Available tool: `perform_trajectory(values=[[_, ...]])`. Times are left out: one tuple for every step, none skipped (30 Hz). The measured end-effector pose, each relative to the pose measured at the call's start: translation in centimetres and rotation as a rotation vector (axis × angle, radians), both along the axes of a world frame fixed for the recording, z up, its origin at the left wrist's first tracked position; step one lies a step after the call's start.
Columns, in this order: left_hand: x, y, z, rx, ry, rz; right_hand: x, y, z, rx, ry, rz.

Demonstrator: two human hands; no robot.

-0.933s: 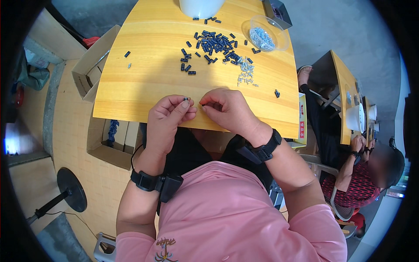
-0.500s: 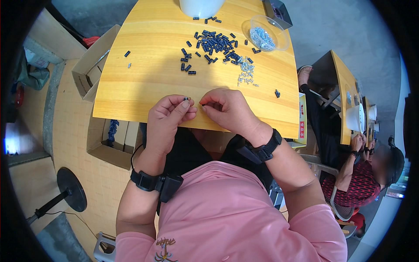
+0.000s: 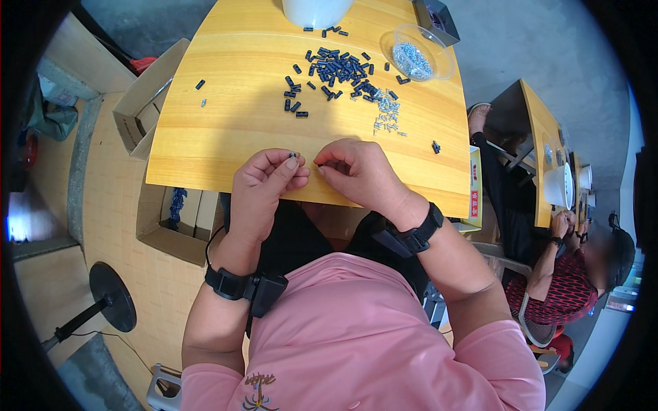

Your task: Assembling small plastic and metal components at a workbench.

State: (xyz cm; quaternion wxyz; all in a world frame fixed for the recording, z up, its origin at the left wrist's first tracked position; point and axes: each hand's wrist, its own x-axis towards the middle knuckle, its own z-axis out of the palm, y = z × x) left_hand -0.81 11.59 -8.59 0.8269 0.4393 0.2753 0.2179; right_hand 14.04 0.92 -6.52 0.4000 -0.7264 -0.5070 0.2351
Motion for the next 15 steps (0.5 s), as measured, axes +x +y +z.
perform_trajectory(values=[[0.0,0.0,0.0,0.003,0.001,-0.002,0.0,0.0,0.1,0.000,-0.001,0.000],[0.0,0.0,0.0,0.003,0.002,-0.001,-0.1,0.0,0.3,0.028,-0.009,-0.017],[0.0,0.0,0.0,-0.002,-0.001,-0.001,-0.2,0.0,0.4,0.056,-0.017,-0.034],[0.0,0.1,-0.1,-0.008,-0.005,-0.001,-0.2,0.0,0.5,0.057,-0.017,-0.033],[0.0,0.1,-0.1,-0.007,-0.005,0.001,-0.2,0.0,0.6,0.059,0.015,-0.058],[0.0,0.0,-0.1,-0.010,0.000,0.002,-0.2,0.0,0.6,0.062,0.048,-0.081],[0.0,0.0,-0.1,-0.014,0.005,0.003,-0.2,0.1,0.6,0.062,0.048,-0.079],[0.0,0.0,-0.1,-0.014,0.004,0.004,-0.1,0.0,0.5,0.060,0.038,-0.073],[0.0,0.0,-0.1,-0.010,-0.002,0.006,0.0,0.0,0.5,0.059,0.028,-0.066],[-0.1,0.0,-0.1,-0.007,-0.008,0.008,0.0,0.0,0.5,0.058,0.027,-0.064],[-0.1,0.0,0.0,-0.009,-0.008,0.011,-0.1,0.0,0.5,0.066,0.047,-0.076],[-0.1,0.0,0.0,-0.004,-0.006,0.003,-0.1,0.1,0.6,0.074,0.066,-0.088],[-0.1,0.1,0.1,0.001,-0.004,-0.005,-0.2,0.1,0.9,0.072,0.066,-0.085],[-0.1,0.1,0.1,0.000,-0.003,-0.001,-0.3,0.1,1.2,0.079,0.074,-0.091],[-0.1,0.1,0.2,-0.006,0.002,-0.006,-0.3,0.2,1.4,0.087,0.081,-0.097]])
